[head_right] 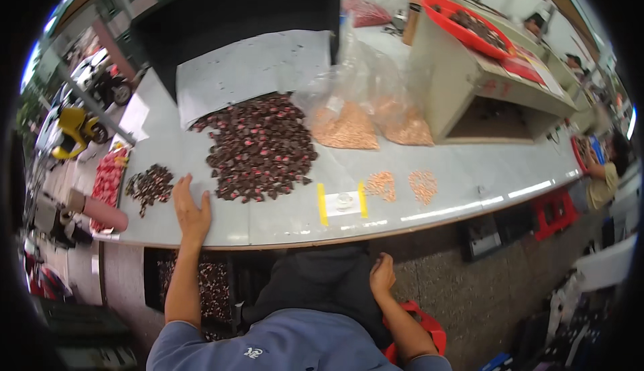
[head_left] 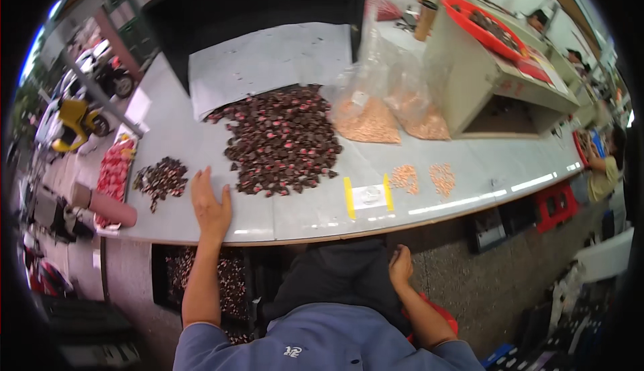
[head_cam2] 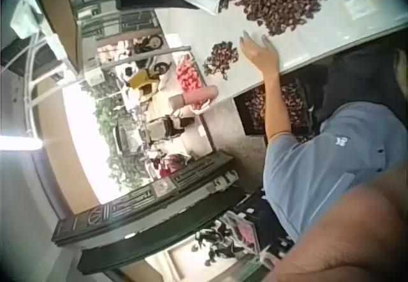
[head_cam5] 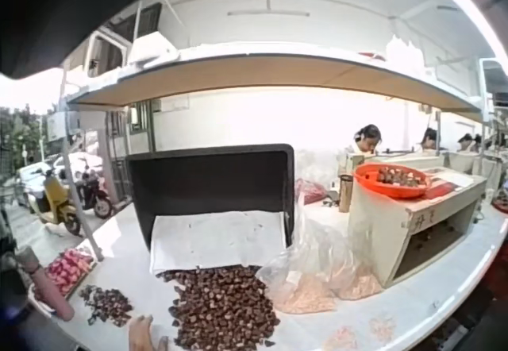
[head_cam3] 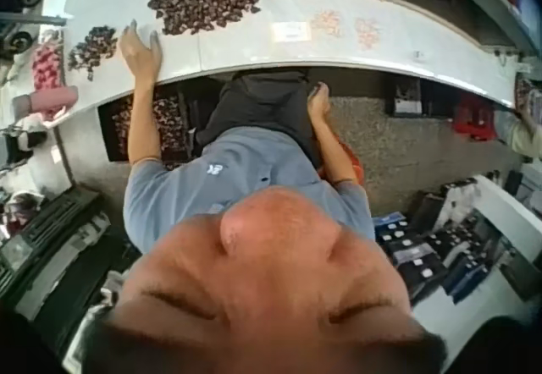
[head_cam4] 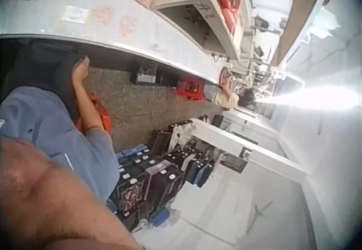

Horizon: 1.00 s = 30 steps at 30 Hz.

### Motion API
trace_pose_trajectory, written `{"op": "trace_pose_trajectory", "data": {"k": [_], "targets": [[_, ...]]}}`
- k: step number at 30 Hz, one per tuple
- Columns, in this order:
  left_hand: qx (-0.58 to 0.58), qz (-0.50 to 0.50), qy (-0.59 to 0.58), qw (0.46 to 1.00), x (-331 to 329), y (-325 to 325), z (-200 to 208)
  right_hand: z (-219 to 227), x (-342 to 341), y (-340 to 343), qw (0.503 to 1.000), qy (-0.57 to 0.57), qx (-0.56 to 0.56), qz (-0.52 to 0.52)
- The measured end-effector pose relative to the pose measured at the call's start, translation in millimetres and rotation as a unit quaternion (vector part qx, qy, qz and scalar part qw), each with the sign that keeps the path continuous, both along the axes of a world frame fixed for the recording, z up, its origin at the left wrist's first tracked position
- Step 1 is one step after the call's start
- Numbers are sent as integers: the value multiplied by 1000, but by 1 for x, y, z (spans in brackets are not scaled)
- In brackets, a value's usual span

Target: The recorder is manually sorting and picking small plastic components and placing them onto a yellow adhesive strip at a factory workbench.

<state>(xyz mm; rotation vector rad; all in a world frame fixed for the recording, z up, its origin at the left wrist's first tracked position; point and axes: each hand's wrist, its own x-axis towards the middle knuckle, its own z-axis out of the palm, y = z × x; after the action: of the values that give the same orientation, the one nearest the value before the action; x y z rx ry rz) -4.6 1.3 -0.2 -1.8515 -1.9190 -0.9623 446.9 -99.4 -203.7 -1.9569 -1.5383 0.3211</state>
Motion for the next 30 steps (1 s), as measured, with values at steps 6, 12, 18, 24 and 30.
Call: {"op": "trace_pose_trajectory", "data": {"k": [6,12,18,24,30], "targets": [[-12,-50,-120,991,-1,14,-4,-61,-3,58,989,-11,-141,-50],[-43,-10,-139,989,-25,92,27,-42,-7,59,993,47,-105,-16],[-60,-67,115,989,6,204,63,-46,-11,59,991,69,-103,-40],[-83,-80,144,983,33,251,53,-60,-11,60,949,297,-64,-89],[-37,-91,209,973,35,286,57,-61,-8,59,949,287,-83,-104]]}}
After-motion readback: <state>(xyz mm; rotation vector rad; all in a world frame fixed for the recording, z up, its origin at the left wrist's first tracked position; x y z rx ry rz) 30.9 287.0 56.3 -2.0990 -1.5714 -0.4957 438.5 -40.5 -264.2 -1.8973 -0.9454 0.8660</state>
